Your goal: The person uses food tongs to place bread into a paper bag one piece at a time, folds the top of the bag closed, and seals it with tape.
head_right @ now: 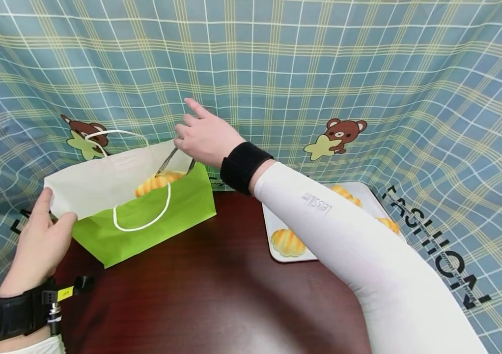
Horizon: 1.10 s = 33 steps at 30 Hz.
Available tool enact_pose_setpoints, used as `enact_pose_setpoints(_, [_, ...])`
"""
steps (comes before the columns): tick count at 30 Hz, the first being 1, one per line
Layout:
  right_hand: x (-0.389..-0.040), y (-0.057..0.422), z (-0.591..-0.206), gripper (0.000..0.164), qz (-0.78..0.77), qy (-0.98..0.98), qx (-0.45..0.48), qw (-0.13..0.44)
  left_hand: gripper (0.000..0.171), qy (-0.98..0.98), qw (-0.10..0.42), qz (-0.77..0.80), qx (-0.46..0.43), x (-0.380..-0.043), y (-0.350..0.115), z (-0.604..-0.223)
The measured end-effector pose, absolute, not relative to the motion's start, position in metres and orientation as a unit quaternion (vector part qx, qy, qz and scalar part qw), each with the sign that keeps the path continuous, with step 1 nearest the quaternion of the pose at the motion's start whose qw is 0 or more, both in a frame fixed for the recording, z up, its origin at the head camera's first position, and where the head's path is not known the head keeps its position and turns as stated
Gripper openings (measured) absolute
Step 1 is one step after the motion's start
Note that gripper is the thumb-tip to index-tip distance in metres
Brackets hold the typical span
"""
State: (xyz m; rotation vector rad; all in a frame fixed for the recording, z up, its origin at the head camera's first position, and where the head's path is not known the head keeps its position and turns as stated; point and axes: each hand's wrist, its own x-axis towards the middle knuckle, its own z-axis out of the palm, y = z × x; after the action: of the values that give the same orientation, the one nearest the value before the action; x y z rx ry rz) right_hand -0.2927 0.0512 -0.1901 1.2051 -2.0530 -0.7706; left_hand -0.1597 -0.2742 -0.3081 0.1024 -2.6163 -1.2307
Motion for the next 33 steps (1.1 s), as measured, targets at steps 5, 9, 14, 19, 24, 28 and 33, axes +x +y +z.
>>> enact_pose_setpoints(5, [-0.293,0.037,-0.198,0.03,-0.288,-0.786,0.457,0.301,0.073,-0.898,0.125,-0.419,0.034,-0.161,-0.276,-0.309])
enact_pose_setpoints(9, [-0.294,0.032,-0.203,0.034,-0.287,-0.793,0.453,0.29,0.073,-0.898,0.125,-0.421,0.035,-0.162,-0.277,-0.309])
enact_pose_setpoints(14, [-0.297,0.031,-0.208,0.032,-0.305,-0.8,0.445,0.262,0.073,-0.897,0.122,-0.424,0.039,-0.165,-0.277,-0.308])
enact_pose_setpoints(19, [-0.298,0.033,-0.212,0.03,-0.318,-0.807,0.437,0.239,0.074,-0.897,0.121,-0.424,0.041,-0.167,-0.276,-0.307])
enact_pose_setpoints(24, [-0.297,0.033,-0.212,0.029,-0.32,-0.812,0.432,0.227,0.074,-0.898,0.118,-0.422,0.045,-0.168,-0.278,-0.307])
enact_pose_setpoints(28, [-0.295,0.033,-0.21,0.03,-0.324,-0.815,0.428,0.219,0.074,-0.899,0.116,-0.421,0.044,-0.168,-0.278,-0.307])
enact_pose_setpoints(33, [-0.291,0.034,-0.209,0.029,-0.33,-0.819,0.422,0.208,0.074,-0.9,0.117,-0.417,0.046,-0.168,-0.277,-0.306])
